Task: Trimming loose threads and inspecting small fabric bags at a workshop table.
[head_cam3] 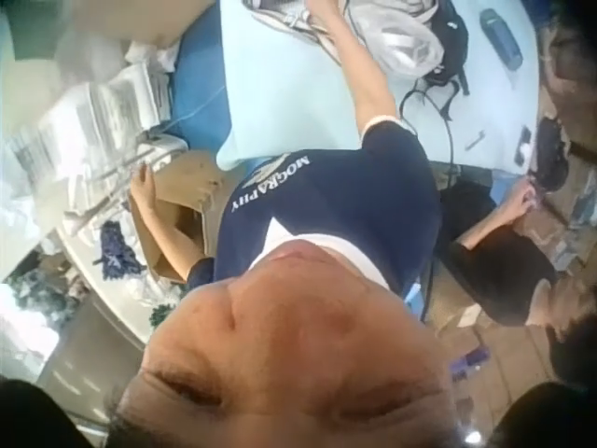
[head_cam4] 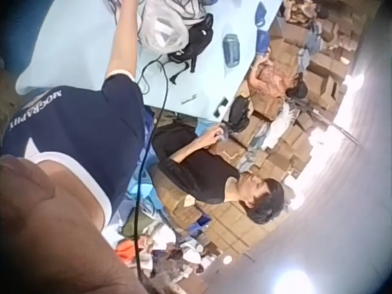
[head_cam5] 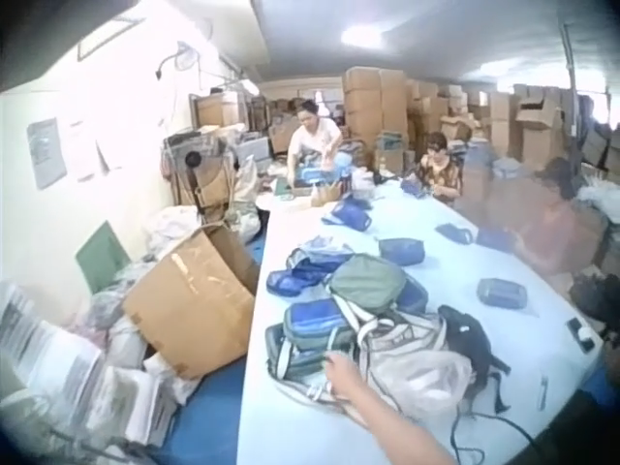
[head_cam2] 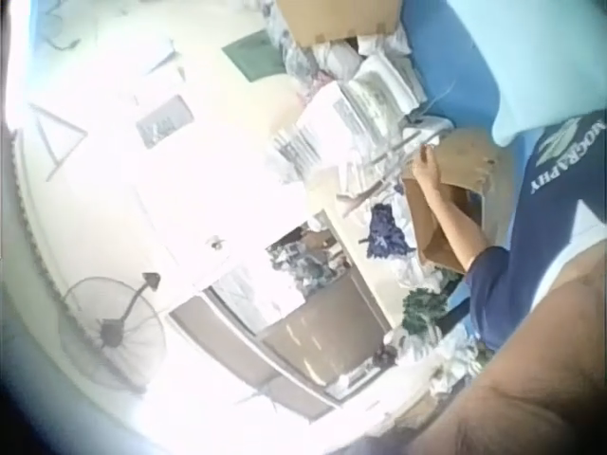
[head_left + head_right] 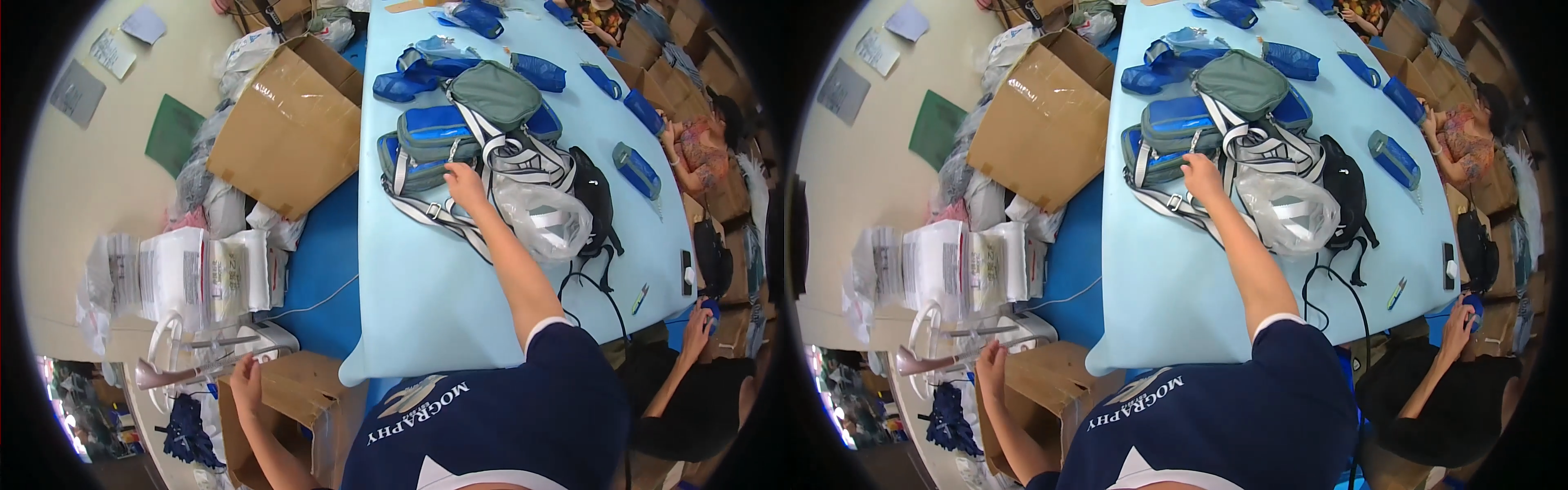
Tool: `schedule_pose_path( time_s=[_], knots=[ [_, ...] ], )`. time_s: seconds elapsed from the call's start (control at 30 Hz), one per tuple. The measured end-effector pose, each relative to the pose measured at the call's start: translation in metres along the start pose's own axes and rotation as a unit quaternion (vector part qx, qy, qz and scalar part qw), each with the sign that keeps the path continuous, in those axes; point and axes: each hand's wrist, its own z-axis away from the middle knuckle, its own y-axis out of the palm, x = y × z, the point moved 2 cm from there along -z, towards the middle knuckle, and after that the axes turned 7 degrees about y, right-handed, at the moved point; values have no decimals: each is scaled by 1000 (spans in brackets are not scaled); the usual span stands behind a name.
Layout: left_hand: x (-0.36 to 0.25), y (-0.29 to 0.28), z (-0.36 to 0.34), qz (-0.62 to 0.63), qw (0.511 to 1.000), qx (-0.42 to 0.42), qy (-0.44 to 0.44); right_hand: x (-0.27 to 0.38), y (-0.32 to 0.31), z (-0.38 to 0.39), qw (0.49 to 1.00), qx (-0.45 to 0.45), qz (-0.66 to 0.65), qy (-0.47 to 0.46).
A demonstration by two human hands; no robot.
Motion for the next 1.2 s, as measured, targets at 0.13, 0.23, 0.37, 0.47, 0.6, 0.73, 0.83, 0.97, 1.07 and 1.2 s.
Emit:
schedule_pose_path(
  time_s=[0.13,0.23,0.37,0.47,0.6,0.73,0.83,0.97,1.07,1.2],
  knots=[
    [7,13,36,-42,999,26,-5,4,23,-35,994,-47,95,-7],
    [19,28,56,-89,995,19,-38,28,54,-39,984,74,105,-126],
    [3,61,66,-40,994,33,-92,72,93,-37,968,62,69,-234],
    [-6,83,65,-42,994,58,-87,94,114,-44,932,59,332,-135],
    [-24,100,48,-6,994,87,-68,84,148,-65,897,68,437,-10],
    [-38,103,21,43,995,82,-33,96,98,-70,927,226,266,134],
    [-56,125,-16,165,984,71,-4,88,85,-59,927,230,283,89],
    [-114,187,-78,307,947,93,-6,85,60,-14,956,173,236,-22],
    [-138,247,-111,436,885,123,-108,101,38,36,984,80,112,-111],
    [-175,306,-121,479,838,216,-146,101,23,84,987,84,-16,-133]
  ],
)
